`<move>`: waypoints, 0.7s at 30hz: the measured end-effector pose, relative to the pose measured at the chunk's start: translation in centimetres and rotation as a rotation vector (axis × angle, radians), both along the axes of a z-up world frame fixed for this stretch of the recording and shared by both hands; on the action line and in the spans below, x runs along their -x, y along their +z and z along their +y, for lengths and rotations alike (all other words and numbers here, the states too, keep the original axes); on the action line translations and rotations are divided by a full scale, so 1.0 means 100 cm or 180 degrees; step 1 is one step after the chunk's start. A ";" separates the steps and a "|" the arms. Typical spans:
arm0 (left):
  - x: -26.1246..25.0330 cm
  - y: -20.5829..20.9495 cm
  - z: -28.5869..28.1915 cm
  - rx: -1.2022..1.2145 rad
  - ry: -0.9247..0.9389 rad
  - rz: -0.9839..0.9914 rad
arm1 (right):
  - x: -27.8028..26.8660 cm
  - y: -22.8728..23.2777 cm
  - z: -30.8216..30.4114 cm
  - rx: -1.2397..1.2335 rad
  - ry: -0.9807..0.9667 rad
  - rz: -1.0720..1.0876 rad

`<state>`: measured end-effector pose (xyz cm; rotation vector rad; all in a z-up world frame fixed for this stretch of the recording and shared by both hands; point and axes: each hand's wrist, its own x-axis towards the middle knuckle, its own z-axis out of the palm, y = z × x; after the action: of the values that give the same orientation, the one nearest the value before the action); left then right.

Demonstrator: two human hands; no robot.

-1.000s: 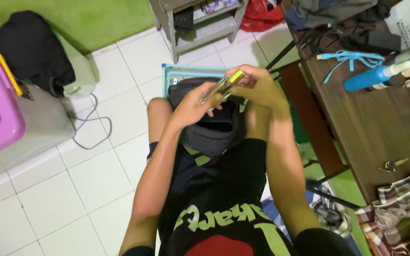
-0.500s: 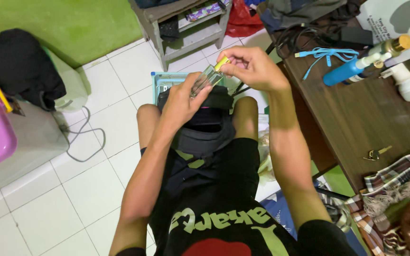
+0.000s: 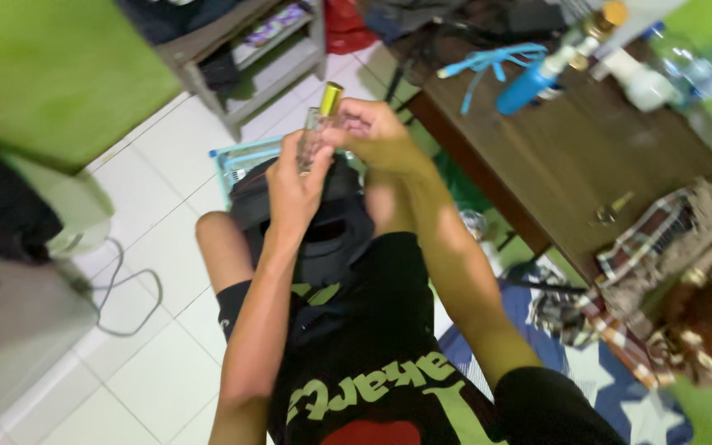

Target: The person packs a black backpack with daily essentials, including a laptop, charger, highlighters, a small container, and a mouse. They wipe the laptop with a tissue before placing it in the bag and arrange items inside before closing the bag.

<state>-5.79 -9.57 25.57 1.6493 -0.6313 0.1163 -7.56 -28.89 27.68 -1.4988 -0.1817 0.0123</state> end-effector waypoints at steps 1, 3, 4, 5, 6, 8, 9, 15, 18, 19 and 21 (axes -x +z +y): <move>0.000 -0.001 -0.004 0.0011 -0.0041 0.0031 | 0.005 -0.002 -0.004 -0.0142 -0.0034 -0.0020; 0.004 -0.005 -0.012 -0.0068 -0.0160 0.0217 | 0.021 -0.008 -0.009 -0.0429 -0.0083 -0.0068; 0.007 -0.007 -0.016 -0.0161 -0.0239 0.0369 | 0.030 -0.011 -0.012 -0.0364 -0.0207 -0.0072; 0.009 -0.010 -0.020 -0.0253 -0.0296 0.0510 | 0.038 -0.013 -0.016 -0.0296 -0.0308 -0.0084; 0.011 -0.014 -0.023 -0.0284 -0.0454 0.0591 | 0.046 -0.014 -0.021 -0.0229 -0.0409 -0.0094; 0.015 -0.024 -0.028 -0.0359 -0.0744 0.0767 | 0.065 -0.016 -0.034 0.0469 -0.0781 -0.0108; 0.017 -0.029 -0.026 -0.0246 -0.0863 0.0676 | 0.075 -0.017 -0.041 0.0810 -0.0949 -0.0096; 0.011 -0.064 -0.008 -0.0065 -0.0922 0.0869 | 0.135 0.009 -0.125 0.1208 -0.3090 -0.0216; 0.014 -0.077 -0.001 -0.0007 -0.0887 0.0978 | 0.155 0.019 -0.157 0.1732 -0.3395 -0.0287; 0.015 -0.079 0.000 -0.0004 -0.0881 0.0986 | 0.160 0.022 -0.164 0.1893 -0.3463 -0.0326; 0.016 -0.082 0.001 -0.0027 -0.0844 0.0984 | 0.168 0.027 -0.175 0.2014 -0.3577 -0.0411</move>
<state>-7.40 -9.43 17.41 1.5356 -0.6055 -0.3282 -24.38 -46.36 30.35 -2.0456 0.6341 -1.0054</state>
